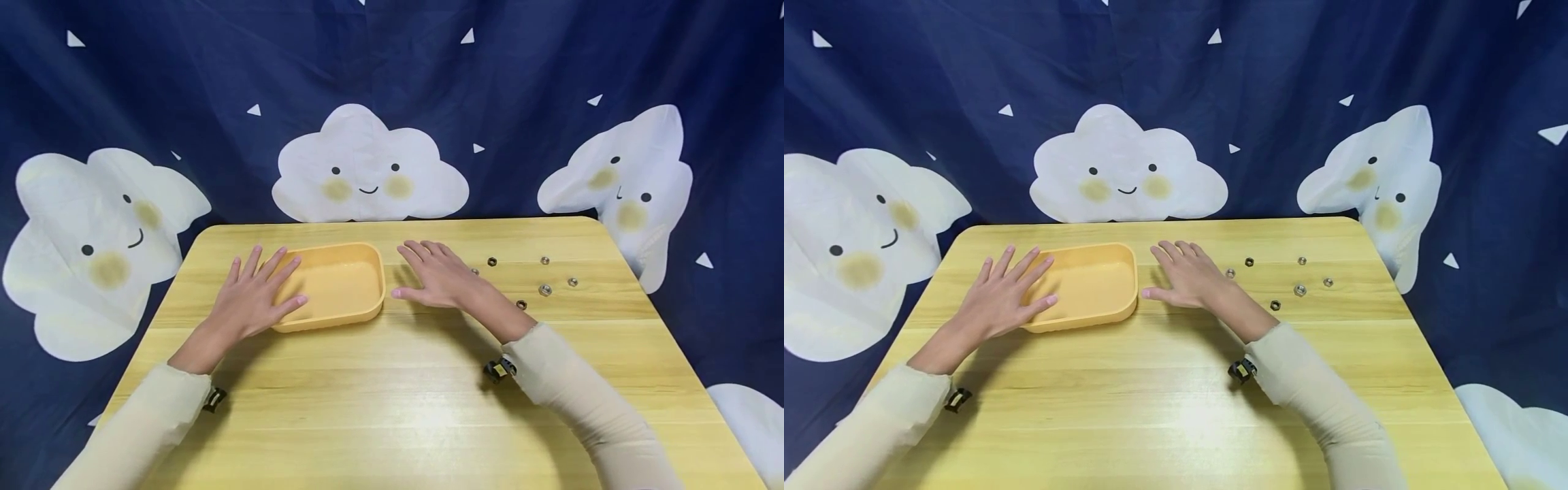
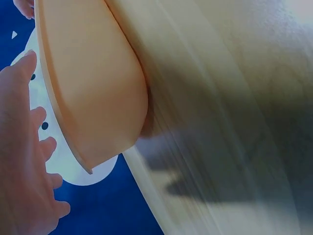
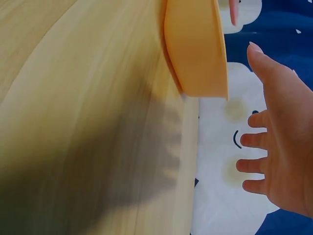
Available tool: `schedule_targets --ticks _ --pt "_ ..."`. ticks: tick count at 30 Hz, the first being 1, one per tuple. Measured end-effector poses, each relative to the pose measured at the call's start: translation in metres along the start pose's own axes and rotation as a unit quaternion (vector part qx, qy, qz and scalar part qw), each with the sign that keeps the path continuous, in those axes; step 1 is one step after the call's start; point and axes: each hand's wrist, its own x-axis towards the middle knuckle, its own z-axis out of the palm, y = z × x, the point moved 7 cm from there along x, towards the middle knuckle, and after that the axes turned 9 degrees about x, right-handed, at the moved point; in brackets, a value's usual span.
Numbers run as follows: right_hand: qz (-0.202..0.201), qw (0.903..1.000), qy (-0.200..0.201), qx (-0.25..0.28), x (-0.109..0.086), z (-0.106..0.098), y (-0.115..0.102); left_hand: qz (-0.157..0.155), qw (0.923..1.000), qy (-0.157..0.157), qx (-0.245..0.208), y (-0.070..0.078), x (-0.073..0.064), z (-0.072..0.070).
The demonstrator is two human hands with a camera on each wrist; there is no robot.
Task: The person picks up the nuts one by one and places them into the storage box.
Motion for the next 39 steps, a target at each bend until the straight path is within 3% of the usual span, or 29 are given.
schedule_targets --ticks 23,39 --pt "0.005 0.9999 -0.009 -0.005 0.015 0.017 -0.011 -0.025 0.9994 -0.01 -0.02 -0.018 -0.013 0.011" --pt "0.005 0.9999 -0.011 0.002 0.026 0.02 -0.021 -0.054 0.9981 0.002 -0.03 -0.034 -0.023 0.015"
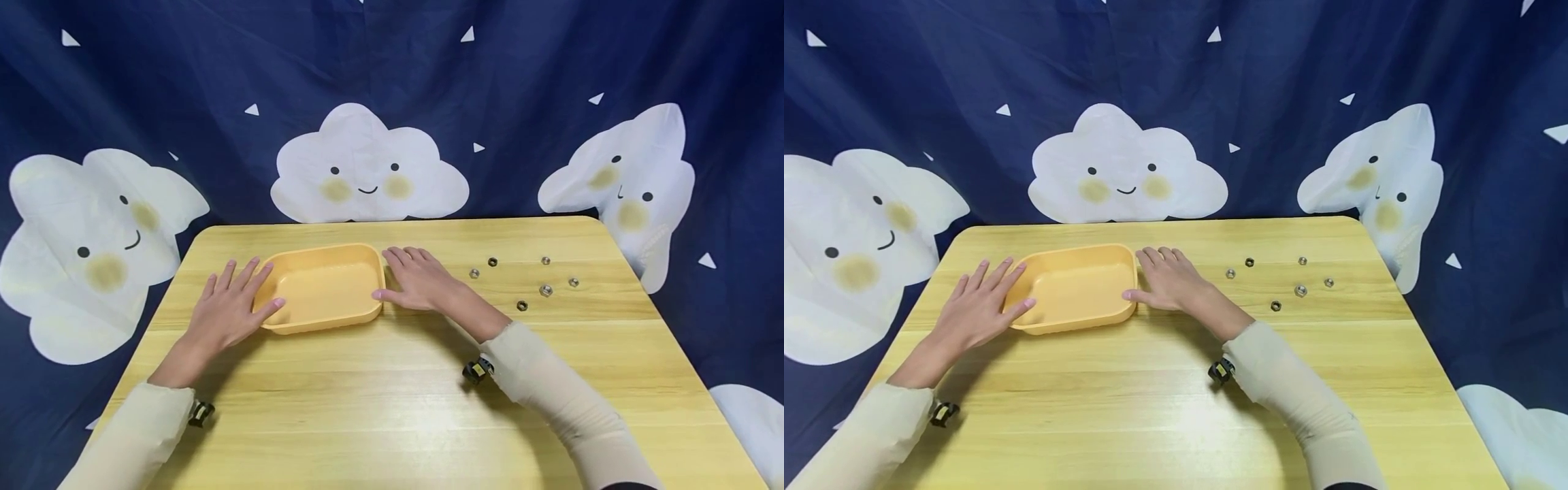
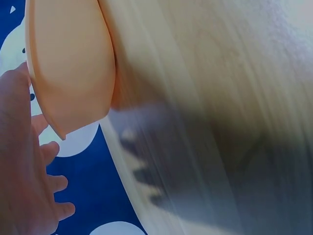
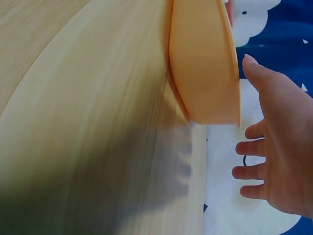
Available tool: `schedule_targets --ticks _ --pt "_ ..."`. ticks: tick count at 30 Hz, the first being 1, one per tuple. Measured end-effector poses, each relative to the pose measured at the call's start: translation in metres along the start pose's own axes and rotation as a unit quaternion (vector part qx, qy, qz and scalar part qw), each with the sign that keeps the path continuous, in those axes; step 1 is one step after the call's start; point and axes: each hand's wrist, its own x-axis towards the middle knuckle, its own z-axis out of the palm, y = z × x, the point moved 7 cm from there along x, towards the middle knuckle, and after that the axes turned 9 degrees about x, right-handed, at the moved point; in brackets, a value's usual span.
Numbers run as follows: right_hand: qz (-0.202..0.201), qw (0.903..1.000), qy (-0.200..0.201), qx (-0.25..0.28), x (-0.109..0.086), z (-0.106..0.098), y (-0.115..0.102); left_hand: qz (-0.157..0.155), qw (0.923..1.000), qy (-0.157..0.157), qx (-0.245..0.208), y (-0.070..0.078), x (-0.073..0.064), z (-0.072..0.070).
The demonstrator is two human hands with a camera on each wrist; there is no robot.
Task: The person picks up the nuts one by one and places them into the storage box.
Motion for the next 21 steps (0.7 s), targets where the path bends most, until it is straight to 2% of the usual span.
schedule_targets --ticks 9,21 --pt "0.013 0.9998 -0.016 0.004 0.004 0.007 0.004 -0.009 0.9998 -0.015 -0.002 -0.005 -0.003 0.004" --pt "0.03 0.9991 -0.025 0.014 0.008 0.014 -0.004 -0.018 0.9991 -0.038 -0.003 -0.007 -0.005 0.01"
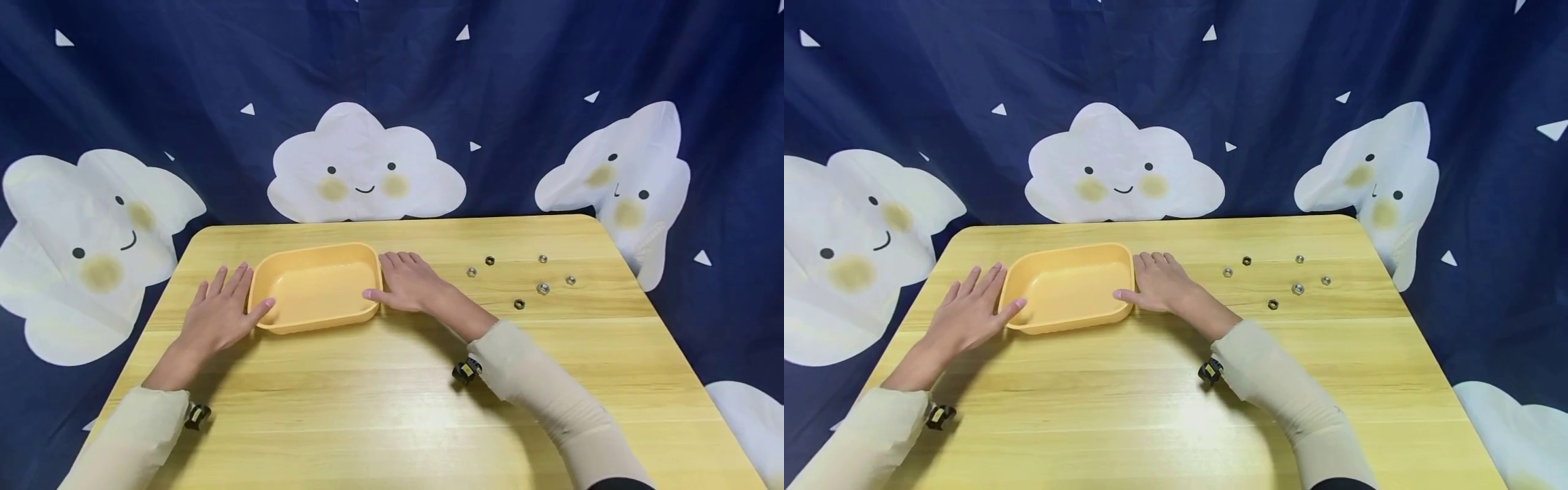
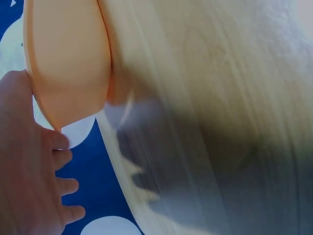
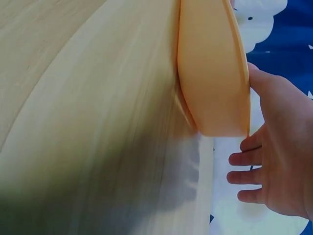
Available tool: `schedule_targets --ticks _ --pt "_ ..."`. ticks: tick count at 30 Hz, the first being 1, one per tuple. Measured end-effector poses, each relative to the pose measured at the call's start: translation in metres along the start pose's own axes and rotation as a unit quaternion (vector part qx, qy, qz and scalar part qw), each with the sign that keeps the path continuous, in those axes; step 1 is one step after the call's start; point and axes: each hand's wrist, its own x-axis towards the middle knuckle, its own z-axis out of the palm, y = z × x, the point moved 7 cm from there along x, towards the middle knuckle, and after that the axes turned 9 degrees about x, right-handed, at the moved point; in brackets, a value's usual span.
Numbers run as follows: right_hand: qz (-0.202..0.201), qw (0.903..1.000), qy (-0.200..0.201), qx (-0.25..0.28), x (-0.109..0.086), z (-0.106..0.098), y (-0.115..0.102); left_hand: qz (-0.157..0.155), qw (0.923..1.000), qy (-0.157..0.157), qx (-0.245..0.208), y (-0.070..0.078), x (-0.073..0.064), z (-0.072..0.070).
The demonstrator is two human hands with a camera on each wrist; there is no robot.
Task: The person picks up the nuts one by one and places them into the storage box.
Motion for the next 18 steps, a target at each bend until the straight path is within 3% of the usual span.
schedule_targets --ticks 6,14,18 --pt "0.009 0.9999 -0.001 -0.009 0.005 0.005 -0.002 0.008 0.9998 -0.016 -0.008 0.001 0.003 0.007" --pt "0.023 0.9996 -0.011 -0.01 0.007 0.011 -0.005 0.055 0.9974 0.032 -0.033 0.009 0.013 0.003" --pt "0.016 0.9998 -0.008 -0.01 0.007 0.013 -0.008 0.054 0.9972 0.032 -0.039 0.009 0.011 0.003"
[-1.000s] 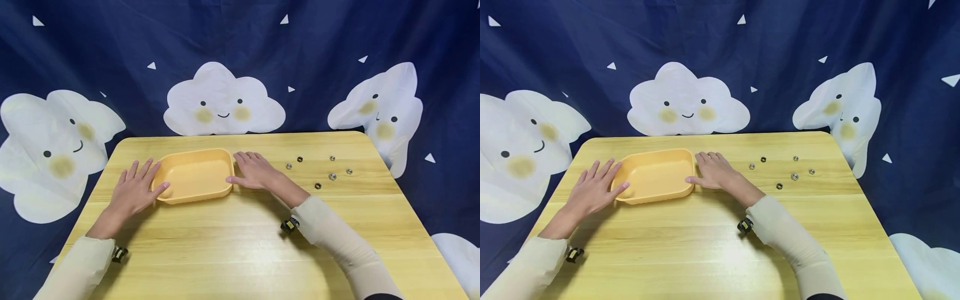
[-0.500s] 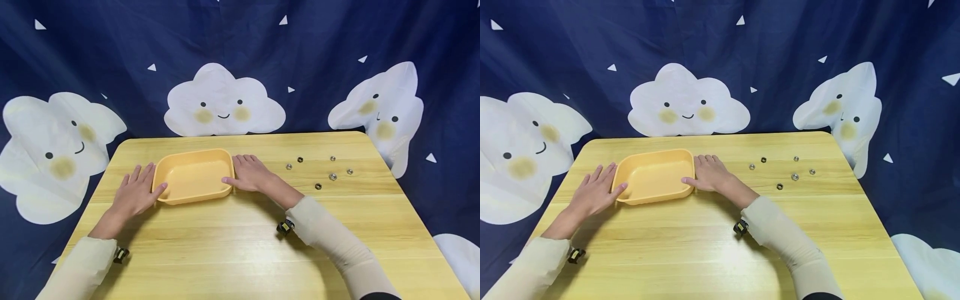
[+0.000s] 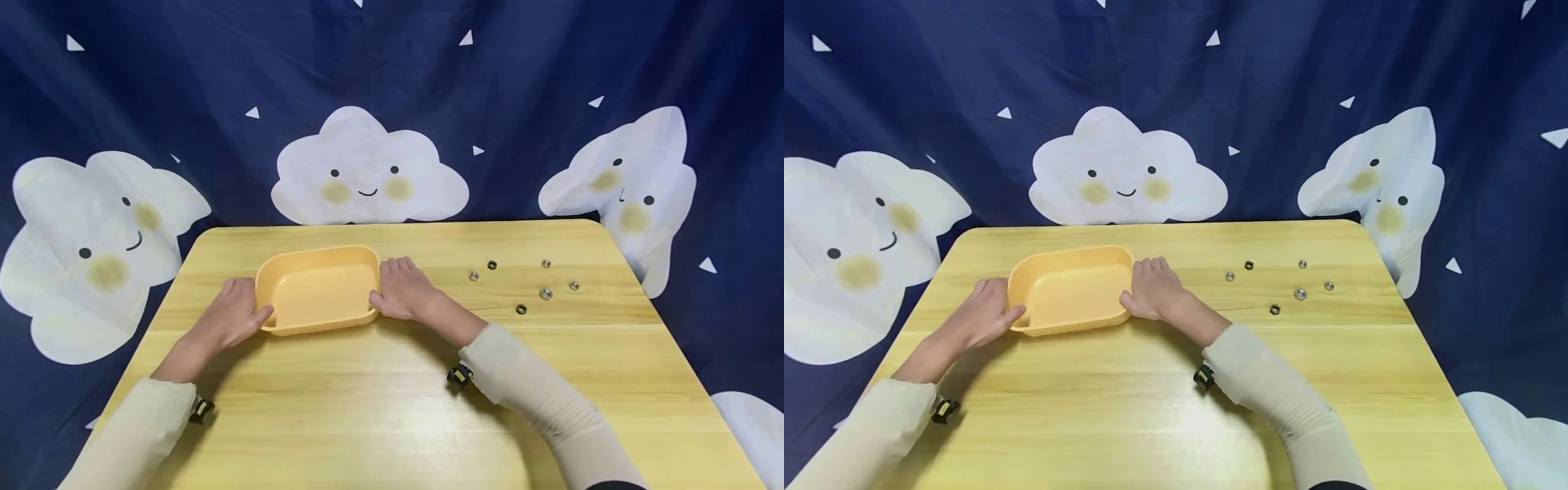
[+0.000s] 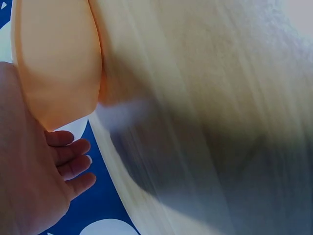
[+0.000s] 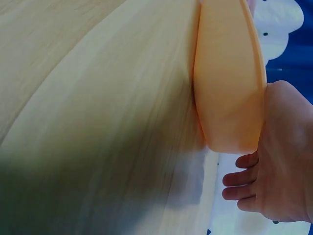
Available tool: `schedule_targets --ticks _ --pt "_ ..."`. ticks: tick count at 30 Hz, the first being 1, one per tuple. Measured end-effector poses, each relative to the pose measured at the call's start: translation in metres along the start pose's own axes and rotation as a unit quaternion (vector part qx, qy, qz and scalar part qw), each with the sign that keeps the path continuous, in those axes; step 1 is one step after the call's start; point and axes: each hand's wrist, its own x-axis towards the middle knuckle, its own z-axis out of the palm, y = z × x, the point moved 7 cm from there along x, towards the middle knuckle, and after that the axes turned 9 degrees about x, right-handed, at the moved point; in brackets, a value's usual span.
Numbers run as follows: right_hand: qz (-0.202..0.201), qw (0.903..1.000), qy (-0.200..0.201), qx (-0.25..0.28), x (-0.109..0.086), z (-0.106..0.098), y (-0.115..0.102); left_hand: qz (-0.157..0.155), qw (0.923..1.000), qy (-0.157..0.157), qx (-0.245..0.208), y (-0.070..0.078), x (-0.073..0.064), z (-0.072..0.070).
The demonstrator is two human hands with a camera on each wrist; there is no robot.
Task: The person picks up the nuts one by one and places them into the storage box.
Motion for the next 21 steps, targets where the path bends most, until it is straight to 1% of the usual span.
schedule_targets --ticks 3,7,9,14,16,18,21 --pt "-0.011 0.9999 0.005 -0.001 -0.0003 0.0017 -0.0035 0.001 0.9999 0.009 0.008 -0.0007 -0.0042 -0.0003" --pt "-0.016 0.9998 0.015 -0.003 0.0006 0.0016 -0.0062 0.017 0.9979 0.05 0.038 -0.0005 -0.0061 -0.0059" --pt "-0.013 0.9998 0.017 -0.004 0.001 0.0015 -0.0063 0.021 0.9967 0.061 0.05 -0.0009 -0.0054 -0.0077" --pt "-0.005 0.9996 0.02 -0.02 0.0014 0.0026 -0.0035 0.019 0.9961 0.056 0.066 -0.0026 -0.0022 -0.0016" --pt "-0.007 0.9992 0.026 -0.029 0.0007 0.0022 -0.003 0.017 0.9955 0.061 0.071 -0.0025 -0.0017 0.0002" --pt "-0.01 0.9989 0.032 -0.034 -0.0003 0.0015 -0.0034 0.017 0.9952 0.065 0.072 -0.0022 -0.0018 0.0003" --pt "-0.013 0.9983 0.043 -0.038 -0.0011 0.0004 -0.0043 0.017 0.9956 0.069 0.062 -0.002 -0.0026 0.0001"
